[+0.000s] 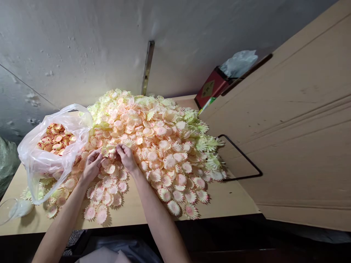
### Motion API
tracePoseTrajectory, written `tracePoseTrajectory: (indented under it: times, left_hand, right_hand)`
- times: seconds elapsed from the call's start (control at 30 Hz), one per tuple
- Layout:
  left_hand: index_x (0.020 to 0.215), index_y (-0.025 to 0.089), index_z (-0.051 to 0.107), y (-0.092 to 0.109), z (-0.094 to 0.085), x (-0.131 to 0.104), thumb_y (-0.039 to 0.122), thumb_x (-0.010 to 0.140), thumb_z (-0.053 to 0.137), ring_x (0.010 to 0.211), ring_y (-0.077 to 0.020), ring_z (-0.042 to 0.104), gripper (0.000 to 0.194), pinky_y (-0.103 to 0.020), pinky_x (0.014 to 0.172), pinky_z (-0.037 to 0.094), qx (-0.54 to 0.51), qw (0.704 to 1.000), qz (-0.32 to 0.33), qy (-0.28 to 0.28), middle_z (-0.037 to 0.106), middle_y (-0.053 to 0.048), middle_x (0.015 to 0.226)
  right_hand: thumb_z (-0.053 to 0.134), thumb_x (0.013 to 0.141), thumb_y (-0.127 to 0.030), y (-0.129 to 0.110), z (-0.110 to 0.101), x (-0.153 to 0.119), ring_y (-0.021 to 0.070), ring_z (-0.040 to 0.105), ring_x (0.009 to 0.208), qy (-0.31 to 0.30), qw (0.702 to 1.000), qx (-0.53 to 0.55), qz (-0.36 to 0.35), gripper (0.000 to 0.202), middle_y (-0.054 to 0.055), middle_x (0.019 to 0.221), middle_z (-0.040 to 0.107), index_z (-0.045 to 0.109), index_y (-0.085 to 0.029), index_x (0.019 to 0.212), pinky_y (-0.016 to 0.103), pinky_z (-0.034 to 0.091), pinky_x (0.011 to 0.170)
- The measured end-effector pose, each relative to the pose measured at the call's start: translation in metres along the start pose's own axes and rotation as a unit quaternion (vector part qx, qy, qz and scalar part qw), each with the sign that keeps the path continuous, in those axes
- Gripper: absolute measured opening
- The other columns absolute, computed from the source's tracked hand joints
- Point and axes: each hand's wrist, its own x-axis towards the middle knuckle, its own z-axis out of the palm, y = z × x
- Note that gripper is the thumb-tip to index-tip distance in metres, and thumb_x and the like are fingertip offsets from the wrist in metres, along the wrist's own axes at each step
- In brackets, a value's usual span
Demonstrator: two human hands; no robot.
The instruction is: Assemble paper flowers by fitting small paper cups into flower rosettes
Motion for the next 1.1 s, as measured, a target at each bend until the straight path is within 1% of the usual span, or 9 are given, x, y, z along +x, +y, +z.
tracePoseTrajectory:
  times: [0.1, 0.27, 0.43, 0.57, 0.7, 0.87, 0.97, 1.03, 1.1]
  left_hand:
    - [0.081, 0.018, 0.066, 0.002, 0.001, 0.001, 0.035, 0.074, 0.076, 0.085, -0.0106, 0.056, 0.02, -0.021, 0.079, 0.049, -0.004, 1.0, 0.006, -0.009, 0.058, -0.002, 0.102]
    - [0.077, 0.018, 0.065, 0.006, 0.008, 0.001, 0.036, 0.075, 0.076, 0.102, -0.0153, 0.053, 0.021, -0.021, 0.083, 0.044, 0.042, 0.997, 0.066, -0.005, 0.057, -0.004, 0.108]
    - [0.077, 0.018, 0.064, 0.007, 0.009, 0.001, 0.038, 0.074, 0.076, 0.094, -0.0143, 0.054, 0.023, -0.021, 0.082, 0.044, 0.044, 0.996, 0.077, 0.014, 0.057, -0.004, 0.101]
    - [0.082, 0.019, 0.065, 0.005, 0.004, 0.001, 0.039, 0.078, 0.072, 0.078, -0.0119, 0.053, 0.022, -0.021, 0.074, 0.044, 0.071, 0.995, 0.068, 0.035, 0.057, -0.001, 0.086]
    - [0.082, 0.018, 0.066, 0.007, 0.007, -0.001, 0.041, 0.079, 0.07, 0.075, -0.0123, 0.054, 0.023, -0.022, 0.072, 0.045, 0.127, 0.987, 0.092, 0.04, 0.06, -0.002, 0.085]
    - [0.081, 0.018, 0.067, 0.013, 0.014, -0.004, 0.039, 0.077, 0.072, 0.08, -0.0147, 0.058, 0.022, -0.024, 0.076, 0.046, 0.166, 0.978, 0.119, 0.029, 0.064, -0.003, 0.086]
    - [0.082, 0.018, 0.067, 0.015, 0.014, -0.006, 0.039, 0.076, 0.073, 0.08, -0.0152, 0.058, 0.023, -0.025, 0.075, 0.045, 0.174, 0.977, 0.124, 0.027, 0.064, -0.004, 0.087]
    - [0.082, 0.017, 0.067, 0.015, 0.013, -0.007, 0.039, 0.078, 0.072, 0.078, -0.0145, 0.056, 0.023, -0.024, 0.073, 0.044, 0.179, 0.977, 0.116, 0.027, 0.063, -0.004, 0.086]
    - [0.082, 0.017, 0.066, 0.015, 0.014, -0.008, 0.039, 0.079, 0.07, 0.076, -0.014, 0.055, 0.022, -0.024, 0.071, 0.044, 0.181, 0.976, 0.115, 0.025, 0.062, -0.003, 0.085]
  right_hand:
    - [0.076, 0.069, -0.051, 0.003, 0.003, 0.0, 0.0097, 0.046, 0.06, 0.019, 1.0, 0.024, 0.005, 0.037, -0.004, 0.066, 0.053, 0.058, -0.019, 0.073, 0.023, 0.04, 0.058]
    - [0.079, 0.065, -0.05, 0.01, 0.008, 0.002, 0.0099, 0.048, 0.06, 0.041, 0.997, 0.064, 0.009, 0.038, -0.004, 0.066, 0.054, 0.058, -0.019, 0.072, 0.024, 0.042, 0.059]
    - [0.079, 0.063, -0.053, 0.011, 0.011, 0.004, 0.0092, 0.046, 0.058, 0.048, 0.997, 0.052, 0.0, 0.04, -0.004, 0.064, 0.053, 0.058, -0.019, 0.072, 0.022, 0.042, 0.055]
    - [0.076, 0.068, -0.054, 0.007, 0.011, 0.003, 0.0085, 0.046, 0.055, 0.023, 0.999, 0.036, 0.007, 0.039, -0.004, 0.064, 0.052, 0.057, -0.02, 0.073, 0.022, 0.041, 0.053]
    - [0.067, 0.077, -0.058, 0.001, 0.011, -0.002, 0.0106, 0.051, 0.058, -0.027, 1.0, -0.001, 0.002, 0.038, -0.003, 0.067, 0.056, 0.06, -0.02, 0.08, 0.025, 0.044, 0.059]
    - [0.085, 0.06, -0.041, 0.0, 0.014, -0.009, 0.0118, 0.053, 0.065, -0.057, 0.994, -0.084, -0.042, 0.039, -0.002, 0.072, 0.057, 0.061, -0.02, 0.081, 0.025, 0.045, 0.061]
    - [0.08, 0.068, -0.041, 0.001, 0.014, -0.009, 0.0112, 0.052, 0.063, -0.045, 0.993, -0.103, -0.041, 0.03, -0.002, 0.071, 0.058, 0.063, -0.019, 0.081, 0.025, 0.044, 0.06]
    - [0.076, 0.073, -0.041, 0.003, 0.013, -0.006, 0.0102, 0.051, 0.062, -0.014, 0.996, -0.073, -0.046, 0.027, -0.002, 0.071, 0.058, 0.063, -0.019, 0.079, 0.024, 0.043, 0.06]
    - [0.075, 0.072, -0.042, 0.007, 0.012, -0.003, 0.0097, 0.051, 0.062, 0.023, 0.998, -0.028, -0.042, 0.028, -0.003, 0.071, 0.057, 0.06, -0.019, 0.077, 0.024, 0.044, 0.061]
